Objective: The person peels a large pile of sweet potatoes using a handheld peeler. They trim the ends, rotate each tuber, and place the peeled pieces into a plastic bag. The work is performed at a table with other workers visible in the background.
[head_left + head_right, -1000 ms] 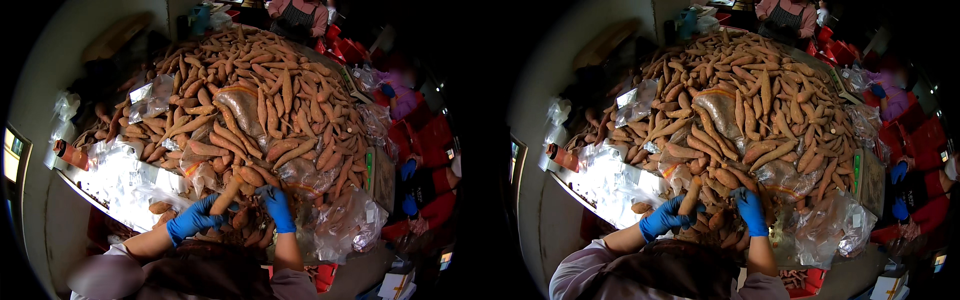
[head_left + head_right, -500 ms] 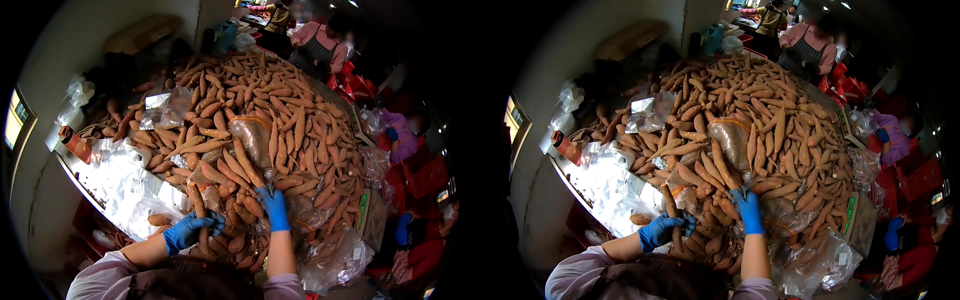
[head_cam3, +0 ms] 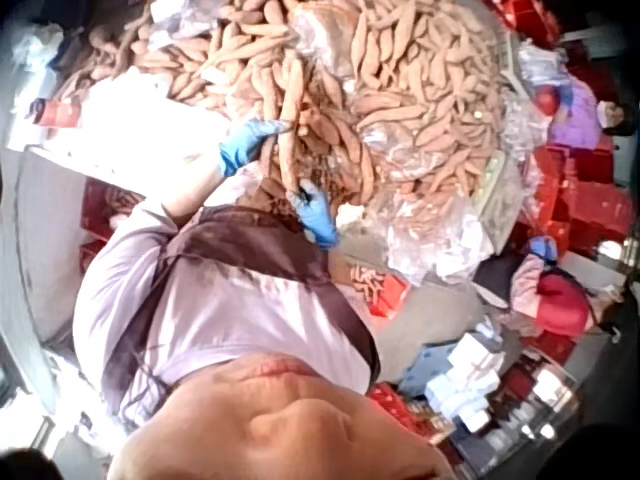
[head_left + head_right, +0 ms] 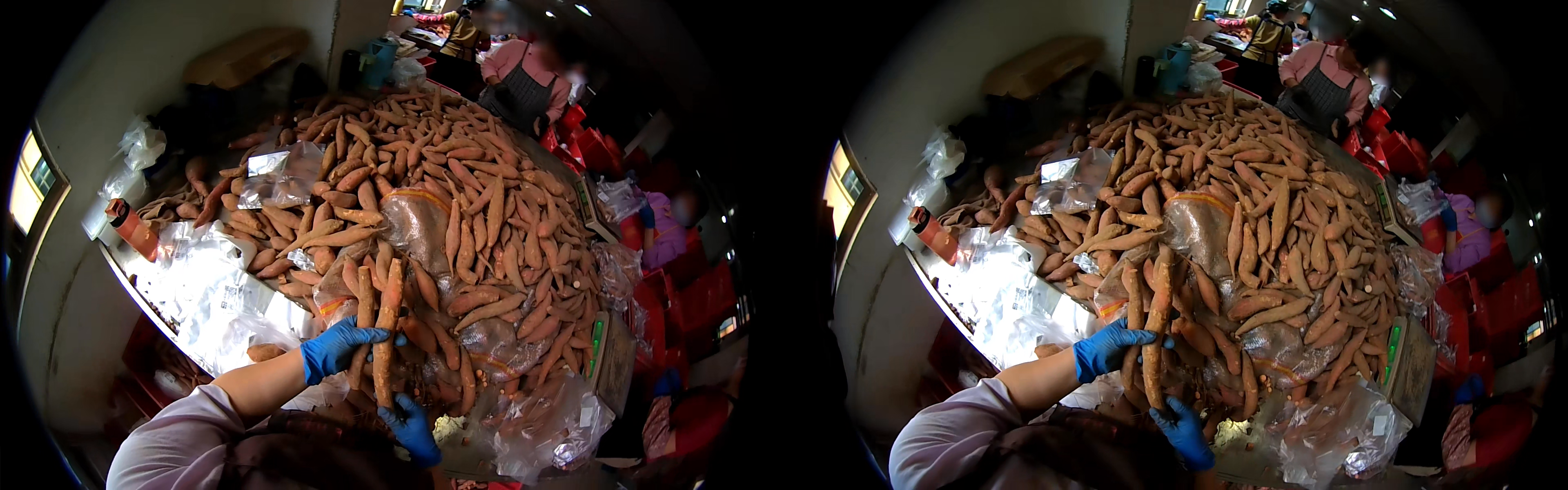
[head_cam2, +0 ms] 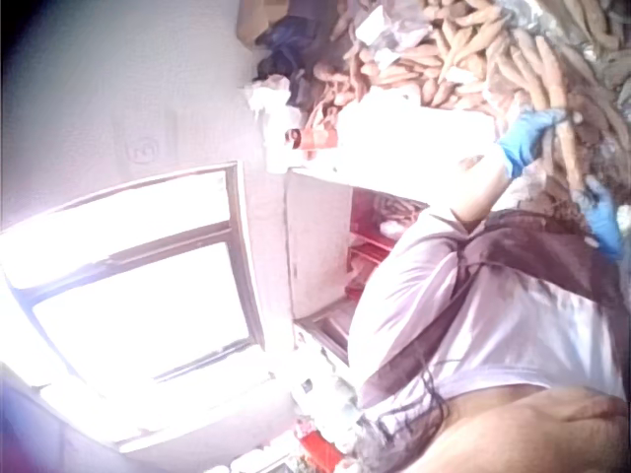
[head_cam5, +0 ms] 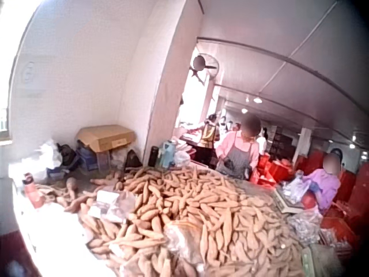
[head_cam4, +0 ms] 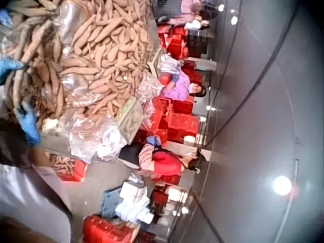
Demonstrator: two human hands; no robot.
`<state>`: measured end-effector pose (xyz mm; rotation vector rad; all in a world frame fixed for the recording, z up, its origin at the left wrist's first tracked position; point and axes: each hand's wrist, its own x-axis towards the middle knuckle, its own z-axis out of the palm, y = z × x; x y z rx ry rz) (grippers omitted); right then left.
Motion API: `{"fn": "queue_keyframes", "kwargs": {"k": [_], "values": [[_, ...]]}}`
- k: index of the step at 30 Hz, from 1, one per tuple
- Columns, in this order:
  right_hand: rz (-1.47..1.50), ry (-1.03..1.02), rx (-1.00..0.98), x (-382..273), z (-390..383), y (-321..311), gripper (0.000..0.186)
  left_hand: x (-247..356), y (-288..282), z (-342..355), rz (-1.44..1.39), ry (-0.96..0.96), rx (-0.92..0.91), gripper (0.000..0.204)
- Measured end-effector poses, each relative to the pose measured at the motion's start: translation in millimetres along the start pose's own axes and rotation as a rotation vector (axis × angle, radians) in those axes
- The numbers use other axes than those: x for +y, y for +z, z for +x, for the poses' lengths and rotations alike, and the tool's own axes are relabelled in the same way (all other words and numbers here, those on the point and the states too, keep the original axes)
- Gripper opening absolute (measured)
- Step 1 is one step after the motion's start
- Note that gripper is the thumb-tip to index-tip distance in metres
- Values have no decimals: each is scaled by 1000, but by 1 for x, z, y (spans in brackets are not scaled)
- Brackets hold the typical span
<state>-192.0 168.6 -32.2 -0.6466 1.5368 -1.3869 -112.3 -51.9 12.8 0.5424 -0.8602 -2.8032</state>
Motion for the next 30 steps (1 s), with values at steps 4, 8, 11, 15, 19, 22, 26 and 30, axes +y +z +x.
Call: {"fn": "queue_keyframes", "kwargs": {"k": [4, 8, 11, 15, 19, 22, 26, 30], "values": [[-285, -392, 147, -54, 11, -22, 20, -4, 17, -24, 330, 68, 40, 37], [-777, -715, 309, -117, 27, -24, 34, 5, 49, -46, 640, -40, 149, 37], [-991, -721, 318, -142, 31, -17, 30, -1, 50, -49, 731, 6, 108, 37], [-1061, -538, 299, -155, 34, -15, 18, -12, 30, -51, 796, 178, -39, 42], [-966, -143, 377, -96, 61, -98, 15, -6, 37, -52, 835, 264, -303, 53], [-402, -125, 162, -86, 50, -82, 15, 14, 48, -52, 239, 299, -189, 53], [-163, -332, 179, -67, 37, -40, 18, 19, 24, -31, -490, 329, -215, 42], [-94, -544, 279, -70, 28, -6, 19, 15, 30, -35, -424, 285, -173, 42]]}}
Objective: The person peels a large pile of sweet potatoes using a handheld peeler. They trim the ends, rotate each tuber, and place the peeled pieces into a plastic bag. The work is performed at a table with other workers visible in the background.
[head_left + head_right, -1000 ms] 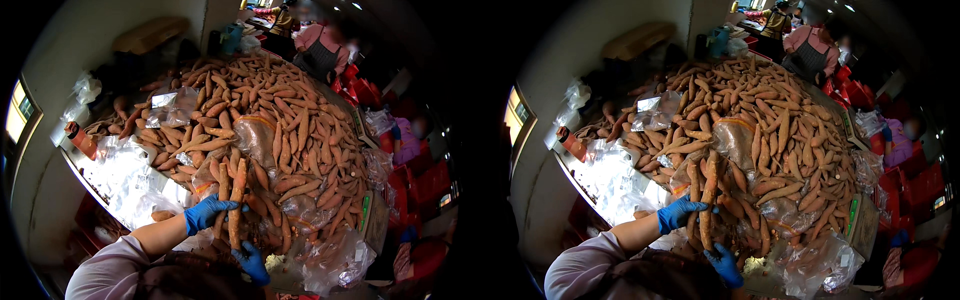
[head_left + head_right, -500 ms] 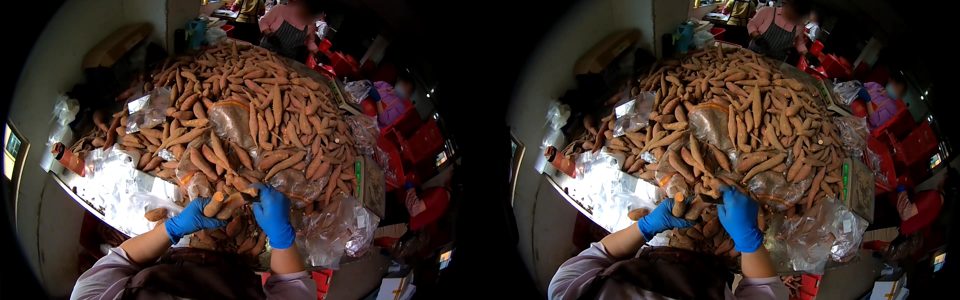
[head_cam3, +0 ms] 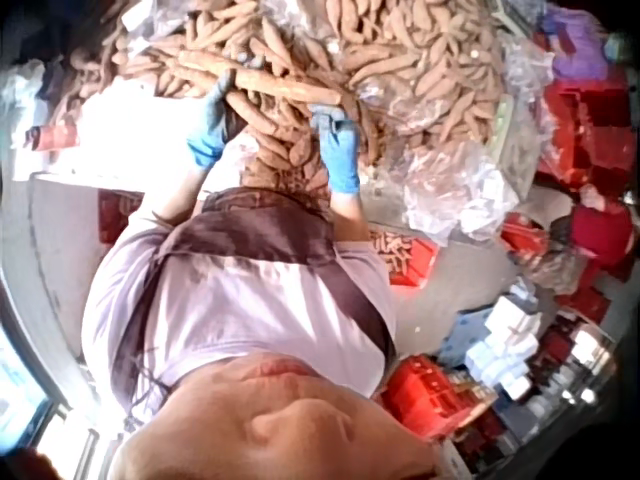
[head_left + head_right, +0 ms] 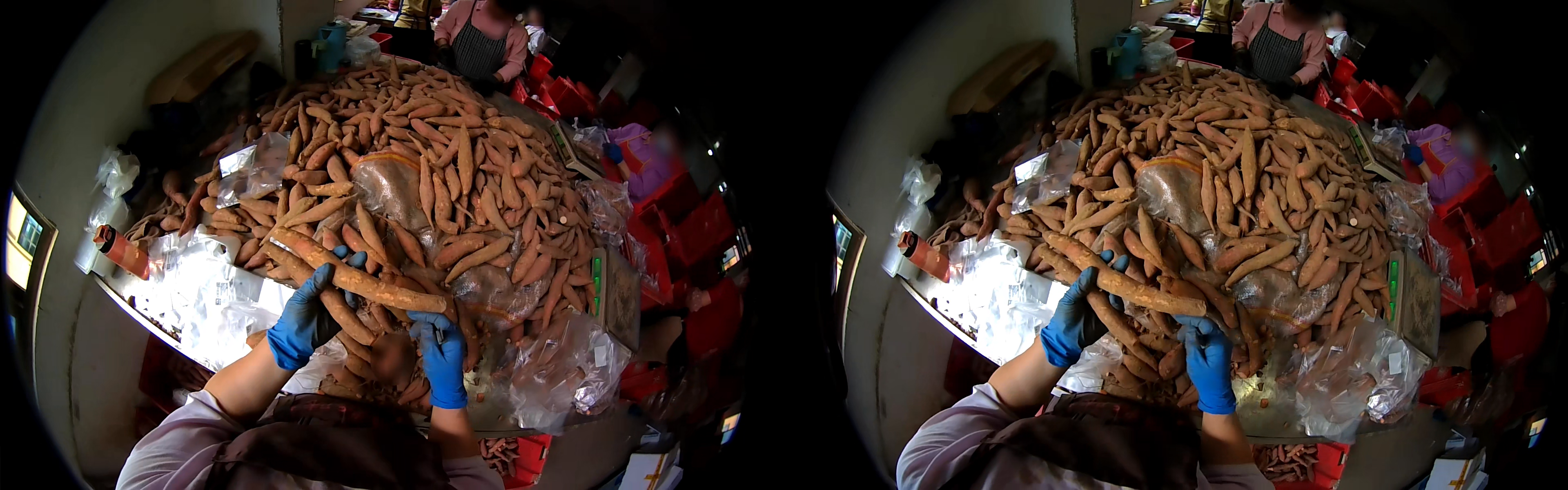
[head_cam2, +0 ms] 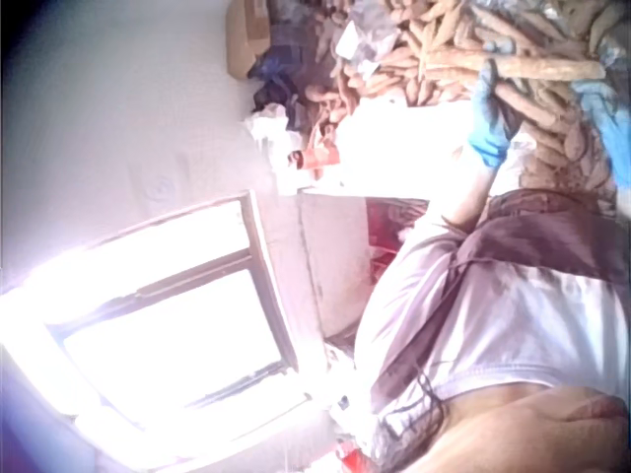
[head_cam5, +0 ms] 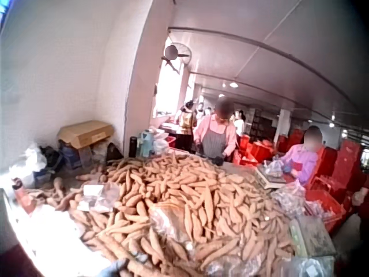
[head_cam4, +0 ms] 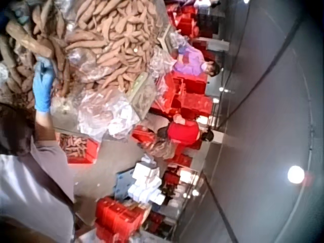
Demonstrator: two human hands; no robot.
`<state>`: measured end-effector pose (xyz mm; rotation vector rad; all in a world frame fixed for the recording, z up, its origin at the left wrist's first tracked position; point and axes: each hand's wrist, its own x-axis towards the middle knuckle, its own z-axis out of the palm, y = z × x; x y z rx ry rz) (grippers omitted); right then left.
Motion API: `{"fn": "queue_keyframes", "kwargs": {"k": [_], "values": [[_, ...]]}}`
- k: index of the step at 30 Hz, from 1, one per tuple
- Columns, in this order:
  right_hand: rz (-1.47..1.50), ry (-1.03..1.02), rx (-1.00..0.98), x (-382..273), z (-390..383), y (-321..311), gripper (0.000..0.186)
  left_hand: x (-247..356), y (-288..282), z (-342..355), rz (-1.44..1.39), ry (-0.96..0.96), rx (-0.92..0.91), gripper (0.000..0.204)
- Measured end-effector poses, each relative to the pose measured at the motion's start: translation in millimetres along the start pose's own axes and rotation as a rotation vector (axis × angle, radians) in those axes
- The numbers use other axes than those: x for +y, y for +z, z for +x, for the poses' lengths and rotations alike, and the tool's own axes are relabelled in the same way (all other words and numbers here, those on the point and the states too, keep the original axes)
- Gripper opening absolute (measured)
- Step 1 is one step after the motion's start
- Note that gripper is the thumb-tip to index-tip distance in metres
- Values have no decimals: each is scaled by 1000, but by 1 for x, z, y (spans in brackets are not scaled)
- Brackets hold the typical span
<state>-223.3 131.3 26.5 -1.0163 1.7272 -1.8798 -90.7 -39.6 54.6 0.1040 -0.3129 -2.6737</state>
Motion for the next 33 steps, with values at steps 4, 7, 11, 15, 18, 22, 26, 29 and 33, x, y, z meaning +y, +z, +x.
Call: {"fn": "queue_keyframes", "kwargs": {"k": [4, 7, 11, 15, 18, 22, 26, 29, 33], "values": [[-213, 46, 35, 10, 6, 5, 14, -10, -4, -3, 31, 5, 6, 42], [-4, -106, 188, 4, 13, 21, 18, -12, -7, -3, 58, 8, 14, 42], [134, 19, 143, 34, 17, 25, 22, -17, -5, -5, -99, -30, 47, 46], [438, 604, -14, 62, 8, 17, 24, -27, 29, -13, -52, -72, -107, 51], [446, 742, 80, 70, -9, 15, 24, -18, 35, -15, -40, -49, -109, 50], [432, 655, -42, 40, -11, 8, 23, 28, 11, -21, 18, 167, 38, 47], [264, 565, -66, 32, -25, 7, 35, 97, -11, -58, 13, 426, -54, 47], [291, 504, -319, 32, -28, 31, 65, 119, -20, -93, 81, 539, -31, 45], [-43, 392, -514, 68, -36, 80, 85, 102, -18, -107, 498, 486, 120, 52]]}}
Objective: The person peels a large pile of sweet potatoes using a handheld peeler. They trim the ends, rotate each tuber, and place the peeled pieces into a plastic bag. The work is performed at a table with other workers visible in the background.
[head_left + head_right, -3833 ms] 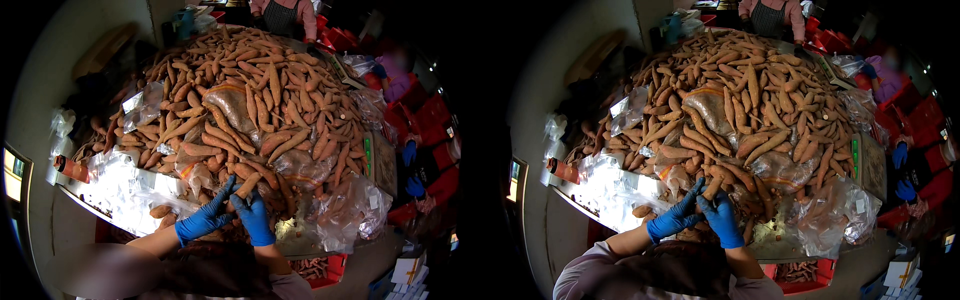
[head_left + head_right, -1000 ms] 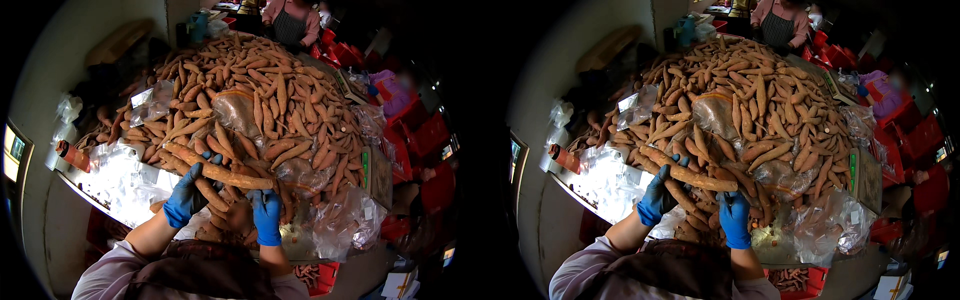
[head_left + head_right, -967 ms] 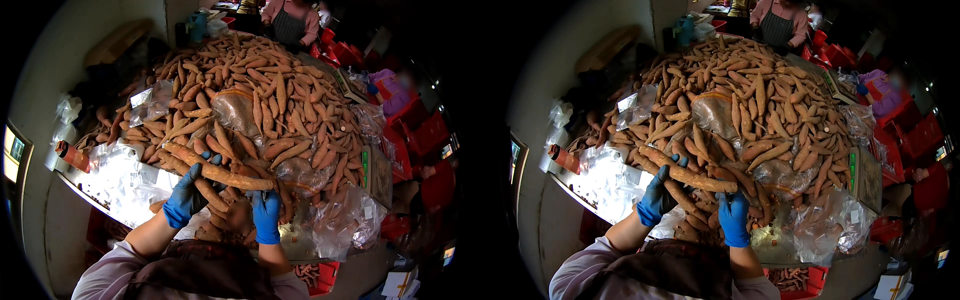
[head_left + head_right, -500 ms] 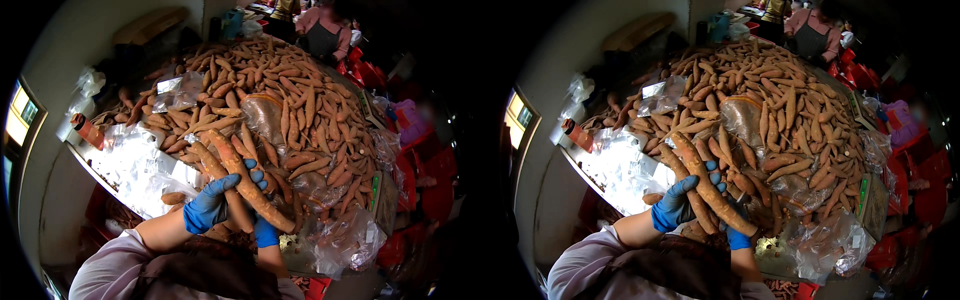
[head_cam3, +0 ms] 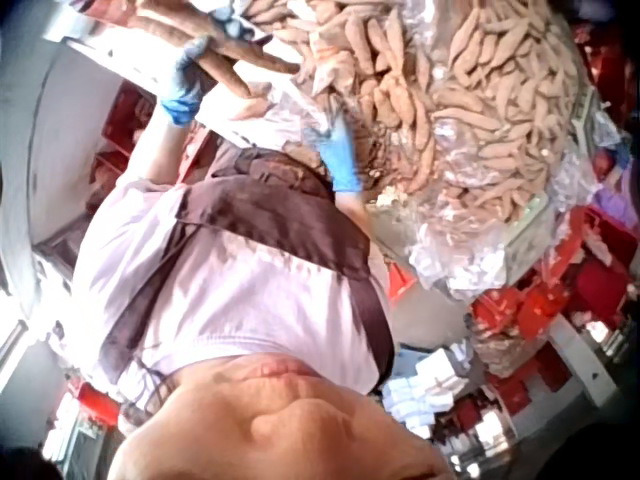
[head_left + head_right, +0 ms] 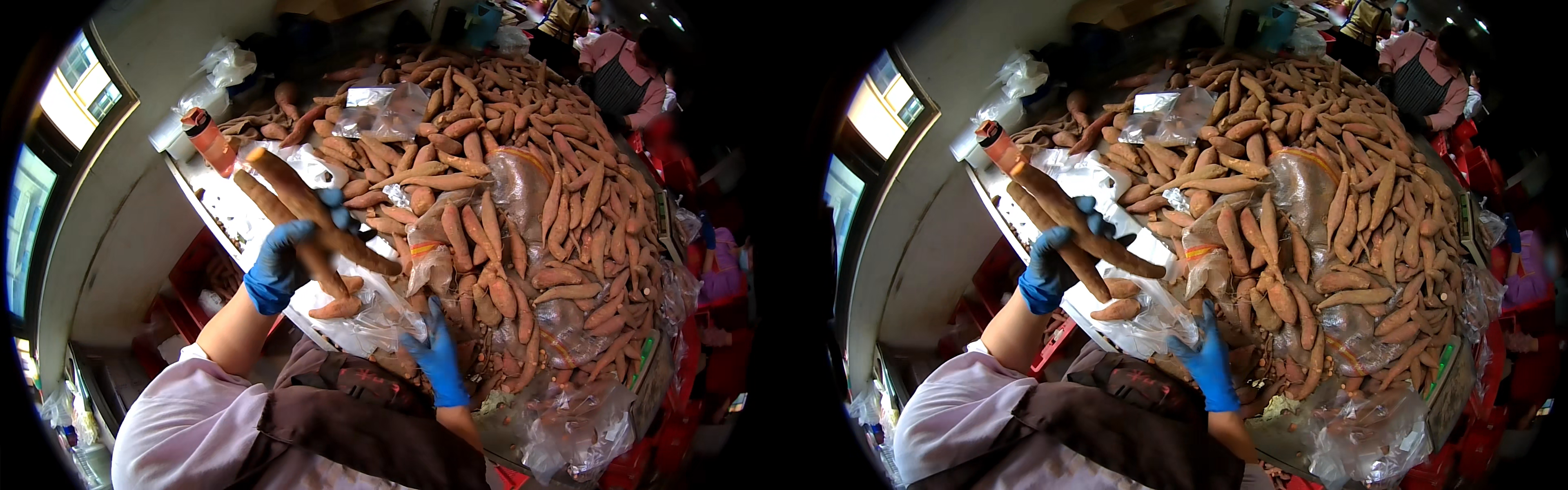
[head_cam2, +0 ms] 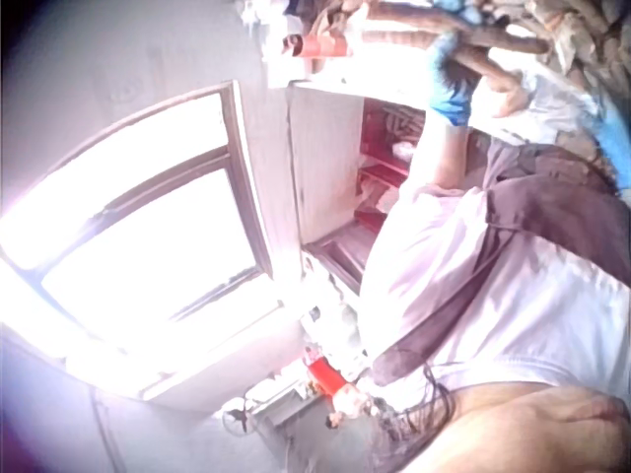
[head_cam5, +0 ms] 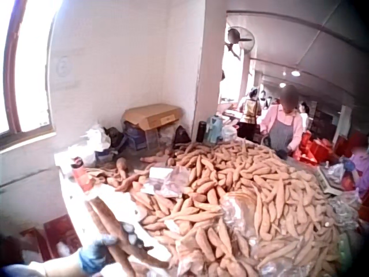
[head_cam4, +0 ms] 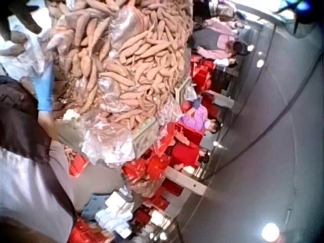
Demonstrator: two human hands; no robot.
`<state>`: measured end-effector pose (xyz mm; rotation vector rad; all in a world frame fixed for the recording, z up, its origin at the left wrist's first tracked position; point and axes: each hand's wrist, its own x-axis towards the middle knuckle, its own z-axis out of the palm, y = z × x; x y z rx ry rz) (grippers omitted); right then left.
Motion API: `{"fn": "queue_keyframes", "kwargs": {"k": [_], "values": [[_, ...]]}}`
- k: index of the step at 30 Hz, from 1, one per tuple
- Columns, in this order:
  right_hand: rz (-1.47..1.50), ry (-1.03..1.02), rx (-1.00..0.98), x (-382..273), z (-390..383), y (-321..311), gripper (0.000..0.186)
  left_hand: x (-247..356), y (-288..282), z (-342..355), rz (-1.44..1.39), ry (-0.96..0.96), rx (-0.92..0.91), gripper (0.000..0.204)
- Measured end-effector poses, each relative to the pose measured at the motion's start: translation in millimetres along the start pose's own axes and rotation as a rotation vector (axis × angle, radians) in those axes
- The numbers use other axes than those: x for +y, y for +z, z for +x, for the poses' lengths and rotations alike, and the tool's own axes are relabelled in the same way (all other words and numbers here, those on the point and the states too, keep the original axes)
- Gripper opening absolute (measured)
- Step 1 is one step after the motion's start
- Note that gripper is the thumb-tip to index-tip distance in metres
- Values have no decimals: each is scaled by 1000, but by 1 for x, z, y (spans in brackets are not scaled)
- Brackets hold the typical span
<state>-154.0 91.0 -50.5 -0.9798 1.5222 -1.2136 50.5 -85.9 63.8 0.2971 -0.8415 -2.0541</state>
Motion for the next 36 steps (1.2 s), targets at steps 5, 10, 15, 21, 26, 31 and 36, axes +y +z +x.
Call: {"fn": "queue_keyframes", "kwargs": {"k": [5, 10, 15, 21, 26, 31, 36], "values": [[418, 220, -82, 21, 15, 9, 57, -16, -22, -14, 800, -232, -379, 43], [891, 251, -76, -44, 5, 1, 48, -59, -30, -6, 1792, 56, -478, 34], [1146, 130, -63, -31, 6, -33, 52, -69, -94, 6, 2166, 175, -330, 60], [1126, -50, -50, -81, 1, -38, 32, 27, -15, 15, 2205, 112, -377, 77], [997, -110, -93, -104, 9, -38, 21, 57, 7, -5, 2137, 136, -390, 68], [795, 138, -19, -70, -4, -39, 20, 45, 0, -21, 1637, -215, -607, 44], [430, 139, 141, -48, -27, -64, 24, 38, 20, -7, 899, -255, -662, 37]]}}
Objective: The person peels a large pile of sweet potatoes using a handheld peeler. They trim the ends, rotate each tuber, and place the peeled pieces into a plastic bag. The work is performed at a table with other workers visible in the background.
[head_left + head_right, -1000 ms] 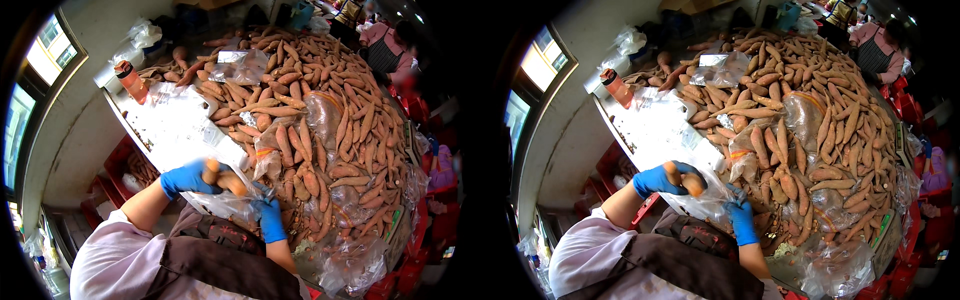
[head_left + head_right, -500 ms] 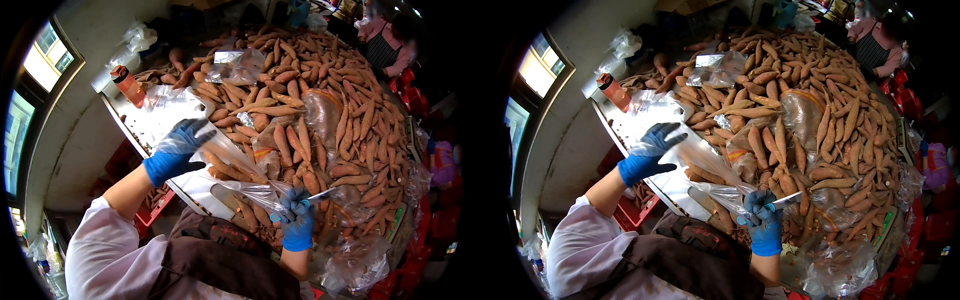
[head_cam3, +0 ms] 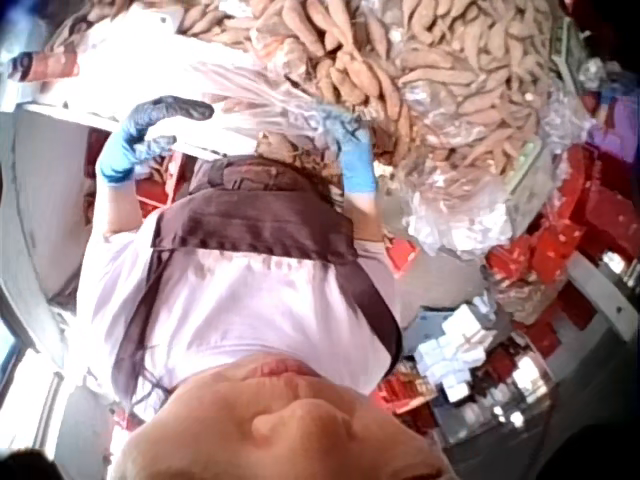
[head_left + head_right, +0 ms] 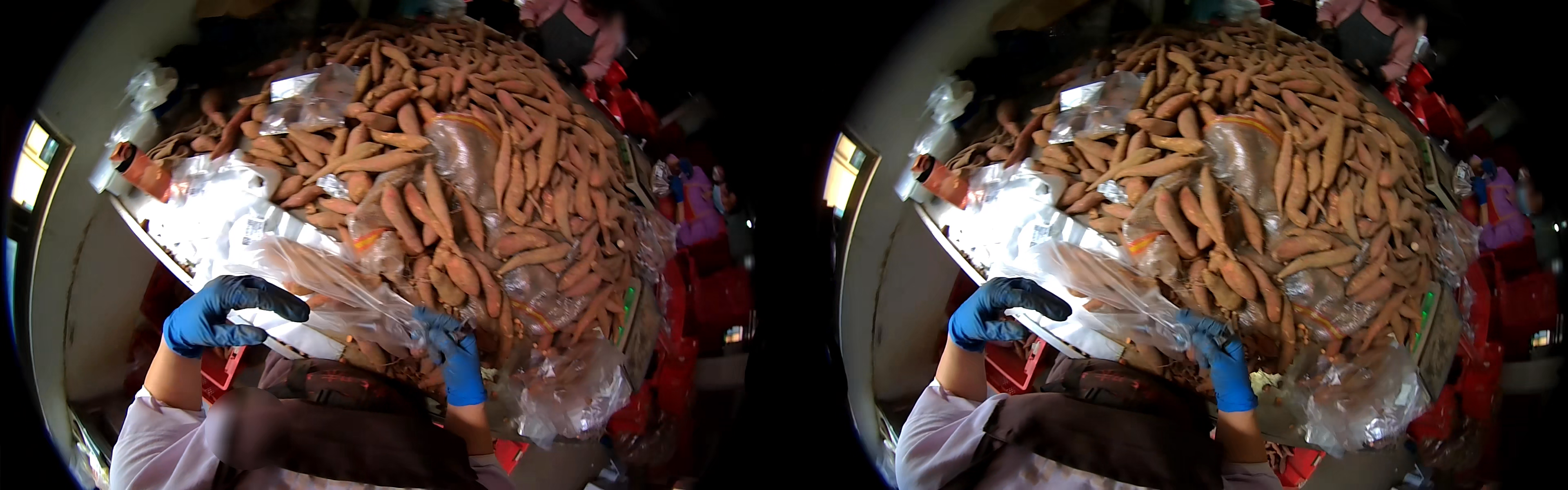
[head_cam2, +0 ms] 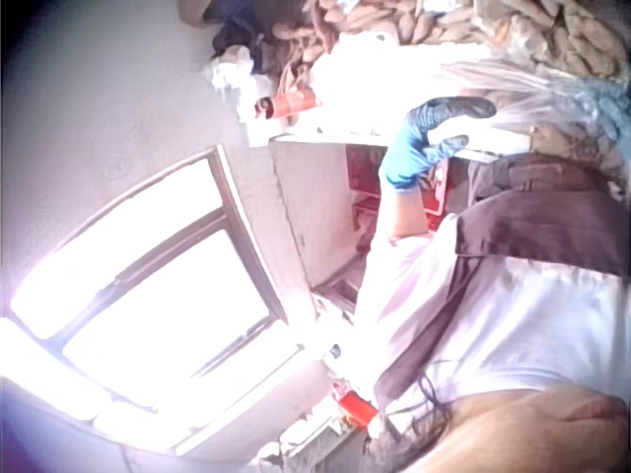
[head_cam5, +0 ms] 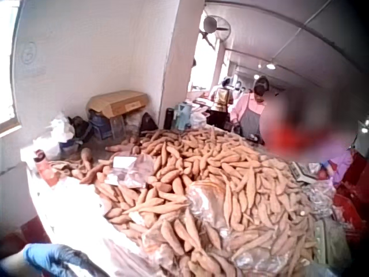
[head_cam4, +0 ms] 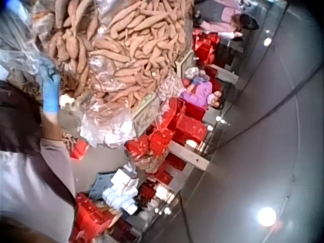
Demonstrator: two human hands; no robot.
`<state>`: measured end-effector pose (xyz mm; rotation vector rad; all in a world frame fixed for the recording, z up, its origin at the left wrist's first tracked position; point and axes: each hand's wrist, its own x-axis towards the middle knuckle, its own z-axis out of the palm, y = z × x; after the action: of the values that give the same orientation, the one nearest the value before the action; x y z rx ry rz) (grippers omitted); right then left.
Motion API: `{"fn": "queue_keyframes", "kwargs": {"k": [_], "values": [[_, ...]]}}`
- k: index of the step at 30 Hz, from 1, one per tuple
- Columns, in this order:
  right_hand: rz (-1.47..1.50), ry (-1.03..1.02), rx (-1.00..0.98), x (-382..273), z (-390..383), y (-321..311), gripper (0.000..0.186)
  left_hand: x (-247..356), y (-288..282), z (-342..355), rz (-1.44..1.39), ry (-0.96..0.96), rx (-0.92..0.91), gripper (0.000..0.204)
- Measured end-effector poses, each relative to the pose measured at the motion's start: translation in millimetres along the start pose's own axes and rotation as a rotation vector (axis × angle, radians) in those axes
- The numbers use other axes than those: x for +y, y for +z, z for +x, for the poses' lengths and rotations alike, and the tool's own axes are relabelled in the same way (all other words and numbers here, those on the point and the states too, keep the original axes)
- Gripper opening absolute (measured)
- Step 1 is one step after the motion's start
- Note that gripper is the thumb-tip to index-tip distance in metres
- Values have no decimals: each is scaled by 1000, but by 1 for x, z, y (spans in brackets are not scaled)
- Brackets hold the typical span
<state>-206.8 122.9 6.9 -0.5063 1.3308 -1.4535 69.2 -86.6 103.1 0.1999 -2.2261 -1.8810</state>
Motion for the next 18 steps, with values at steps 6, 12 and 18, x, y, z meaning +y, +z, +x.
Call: {"fn": "queue_keyframes", "kwargs": {"k": [6, 12, 18], "values": [[-257, -272, 487, -26, 36, -68, 20, -14, 47, 49, -564, 157, -148, 38], [-741, -482, 331, -36, 106, -17, 38, -22, 102, 94, -733, -17, -467, 30], [-1170, -507, 288, -22, 138, -25, 20, -50, 103, 98, -730, -94, -299, 32]]}}
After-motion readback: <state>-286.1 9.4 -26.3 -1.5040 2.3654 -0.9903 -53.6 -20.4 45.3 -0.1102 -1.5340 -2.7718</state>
